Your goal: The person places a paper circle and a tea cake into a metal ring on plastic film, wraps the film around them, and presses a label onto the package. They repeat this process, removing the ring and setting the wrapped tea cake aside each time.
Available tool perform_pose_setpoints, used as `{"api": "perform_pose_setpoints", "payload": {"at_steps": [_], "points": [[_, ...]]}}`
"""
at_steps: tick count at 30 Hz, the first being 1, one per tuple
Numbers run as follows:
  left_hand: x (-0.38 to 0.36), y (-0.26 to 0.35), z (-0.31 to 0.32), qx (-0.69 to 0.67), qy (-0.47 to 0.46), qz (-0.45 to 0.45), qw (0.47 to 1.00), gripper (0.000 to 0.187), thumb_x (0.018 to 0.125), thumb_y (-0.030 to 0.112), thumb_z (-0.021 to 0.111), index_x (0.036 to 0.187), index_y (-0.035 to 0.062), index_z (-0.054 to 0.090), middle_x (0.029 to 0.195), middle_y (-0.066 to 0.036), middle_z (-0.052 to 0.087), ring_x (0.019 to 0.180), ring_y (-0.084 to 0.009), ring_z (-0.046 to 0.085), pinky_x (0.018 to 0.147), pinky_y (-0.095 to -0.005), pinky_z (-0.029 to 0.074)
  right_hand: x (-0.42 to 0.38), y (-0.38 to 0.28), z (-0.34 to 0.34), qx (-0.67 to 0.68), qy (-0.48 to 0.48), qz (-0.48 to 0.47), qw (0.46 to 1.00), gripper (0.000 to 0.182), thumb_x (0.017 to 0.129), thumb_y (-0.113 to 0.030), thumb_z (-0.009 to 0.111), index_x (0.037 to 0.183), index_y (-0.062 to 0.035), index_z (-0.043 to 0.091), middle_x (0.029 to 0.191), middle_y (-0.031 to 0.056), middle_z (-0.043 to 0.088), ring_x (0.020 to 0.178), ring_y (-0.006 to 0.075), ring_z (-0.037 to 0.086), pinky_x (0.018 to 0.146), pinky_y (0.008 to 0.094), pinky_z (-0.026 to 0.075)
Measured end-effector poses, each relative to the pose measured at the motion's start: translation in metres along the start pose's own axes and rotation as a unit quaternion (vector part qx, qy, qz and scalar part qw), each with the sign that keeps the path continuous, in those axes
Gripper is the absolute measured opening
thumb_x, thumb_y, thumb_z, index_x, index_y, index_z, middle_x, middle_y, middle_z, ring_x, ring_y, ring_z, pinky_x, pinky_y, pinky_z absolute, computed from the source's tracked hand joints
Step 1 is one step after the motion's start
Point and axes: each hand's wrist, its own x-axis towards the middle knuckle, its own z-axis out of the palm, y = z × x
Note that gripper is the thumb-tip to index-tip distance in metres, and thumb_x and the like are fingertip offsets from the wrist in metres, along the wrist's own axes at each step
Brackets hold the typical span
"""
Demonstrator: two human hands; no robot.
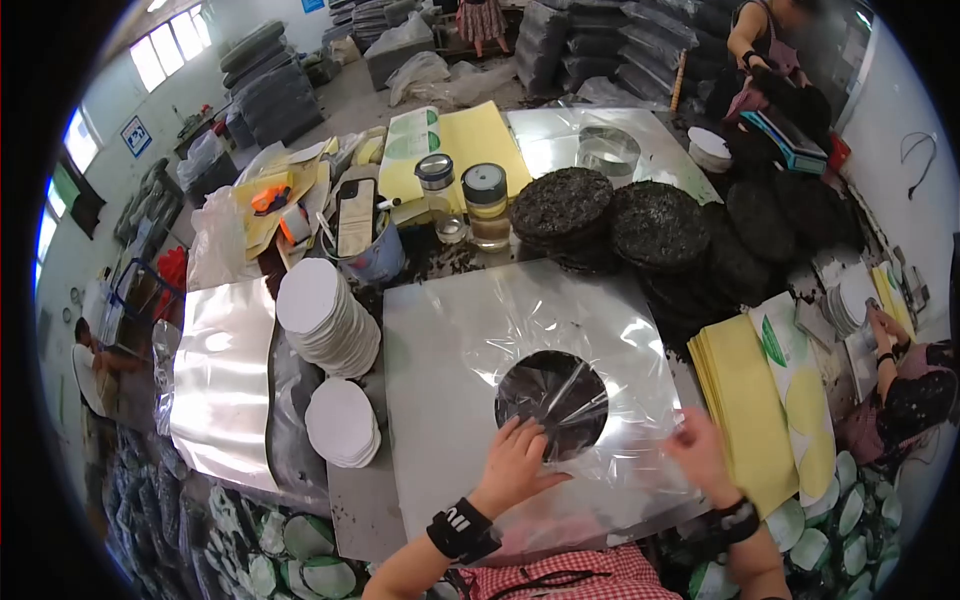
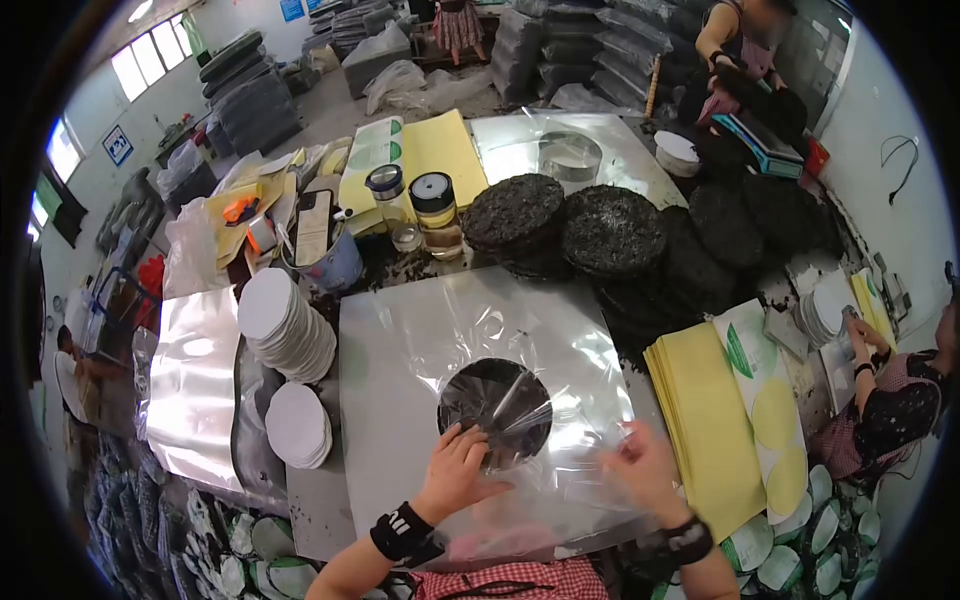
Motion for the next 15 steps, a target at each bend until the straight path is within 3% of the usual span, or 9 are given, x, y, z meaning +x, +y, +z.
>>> {"api": "perform_pose_setpoints", "payload": {"at_steps": [3, 6, 7, 8, 10, 11, 12, 13, 15], "points": [[-0.014, 0.011, 0.007, -0.008, 0.032, -0.069, 0.997, 0.046, 0.078, 0.044, 0.08, 0.095, 0.0035, 0.067, 0.102, -0.015, 0.067, 0.102, -0.0315, 0.064, 0.105, -0.0455, 0.043, 0.028, -0.041, -0.062, 0.106, 0.196, -0.067, 0.973, 0.013, 0.09, 0.006, 0.06, 0.1, -0.0017, 0.061, 0.075, -0.001, 0.056, 0.061, 0.0082, 0.051, 0.058, 0.0234, 0.043], [-0.007, 0.006, 0.019, -0.007, 0.105, -0.119, 0.987, 0.03, 0.083, 0.032, 0.076, 0.079, 0.0041, 0.068, 0.081, -0.011, 0.066, 0.084, -0.0313, 0.065, 0.1, -0.0452, 0.045, 0.05, 0.076, -0.07, 0.138, 0.212, -0.031, 0.967, 0.003, 0.093, -0.003, 0.061, 0.096, -0.0037, 0.062, 0.077, -0.0014, 0.057, 0.068, 0.0101, 0.054, 0.066, 0.0247, 0.045], [-0.009, 0.006, 0.021, -0.003, 0.107, -0.133, 0.985, 0.026, 0.083, 0.028, 0.076, 0.077, 0.0043, 0.067, 0.08, -0.01, 0.066, 0.081, -0.0316, 0.064, 0.099, -0.0452, 0.046, 0.024, 0.062, -0.032, 0.018, 0.102, -0.002, 0.995, 0.017, 0.09, -0.014, 0.071, 0.1, -0.003, 0.063, 0.088, 0.0008, 0.06, 0.081, 0.0127, 0.059, 0.079, 0.0269, 0.049], [-0.009, 0.005, 0.021, 0.003, 0.109, -0.15, 0.983, 0.022, 0.083, 0.023, 0.076, 0.076, 0.0044, 0.066, 0.078, -0.009, 0.065, 0.078, -0.0318, 0.064, 0.098, -0.0452, 0.046, 0.011, 0.095, -0.003, 0.033, 0.006, 0.038, 0.999, 0.045, 0.083, -0.021, 0.08, 0.118, 0.0004, 0.062, 0.11, 0.0088, 0.064, 0.108, 0.0193, 0.061, 0.098, 0.0332, 0.048], [-0.006, 0.012, 0.012, 0.003, 0.078, -0.193, 0.978, 0.019, 0.079, 0.016, 0.076, 0.086, 0.0048, 0.063, 0.086, -0.011, 0.062, 0.085, -0.0335, 0.061, 0.096, -0.0437, 0.047, -0.007, 0.066, 0.063, 0.083, -0.125, -0.032, 0.988, 0.1, 0.072, -0.021, 0.09, 0.151, 0.002, 0.032, 0.142, 0.0211, 0.05, 0.137, 0.0307, 0.044, 0.113, 0.0443, 0.038], [0.0, 0.018, 0.006, 0.0, 0.073, -0.216, 0.974, 0.021, 0.078, 0.015, 0.076, 0.089, 0.0051, 0.062, 0.089, -0.011, 0.061, 0.088, -0.0339, 0.06, 0.095, -0.0437, 0.047, -0.004, 0.03, 0.087, 0.136, -0.155, -0.068, 0.976, 0.116, 0.069, -0.022, 0.093, 0.156, 0.0019, 0.02, 0.148, 0.0241, 0.045, 0.142, 0.0343, 0.039, 0.116, 0.0461, 0.035], [0.002, 0.022, 0.003, -0.003, 0.067, -0.237, 0.969, 0.024, 0.077, 0.015, 0.077, 0.092, 0.0054, 0.06, 0.092, -0.011, 0.061, 0.091, -0.0343, 0.059, 0.095, -0.0438, 0.047, 0.01, 0.012, 0.114, 0.247, -0.061, -0.124, 0.959, 0.133, 0.062, -0.023, 0.097, 0.158, 0.0004, 0.008, 0.152, 0.0243, 0.038, 0.141, 0.0349, 0.039, 0.116, 0.0462, 0.034], [0.001, 0.022, 0.003, -0.001, 0.044, -0.236, 0.971, 0.028, 0.076, 0.014, 0.077, 0.097, 0.0053, 0.06, 0.098, -0.013, 0.06, 0.096, -0.0346, 0.058, 0.096, -0.0438, 0.046, 0.031, -0.033, 0.128, 0.131, 0.059, -0.235, 0.961, 0.108, 0.07, -0.018, 0.09, 0.155, -0.0017, 0.026, 0.147, 0.0236, 0.047, 0.137, 0.0356, 0.046, 0.115, 0.0463, 0.037], [0.0, 0.019, 0.002, 0.005, 0.007, -0.235, 0.972, 0.038, 0.075, 0.013, 0.077, 0.107, 0.0053, 0.059, 0.109, -0.015, 0.058, 0.106, -0.035, 0.056, 0.099, -0.0438, 0.044, 0.032, -0.041, 0.155, -0.011, 0.009, -0.346, 0.938, 0.083, 0.074, -0.011, 0.082, 0.146, -0.0024, 0.042, 0.14, 0.0223, 0.053, 0.131, 0.0364, 0.051, 0.112, 0.0472, 0.039]]}}
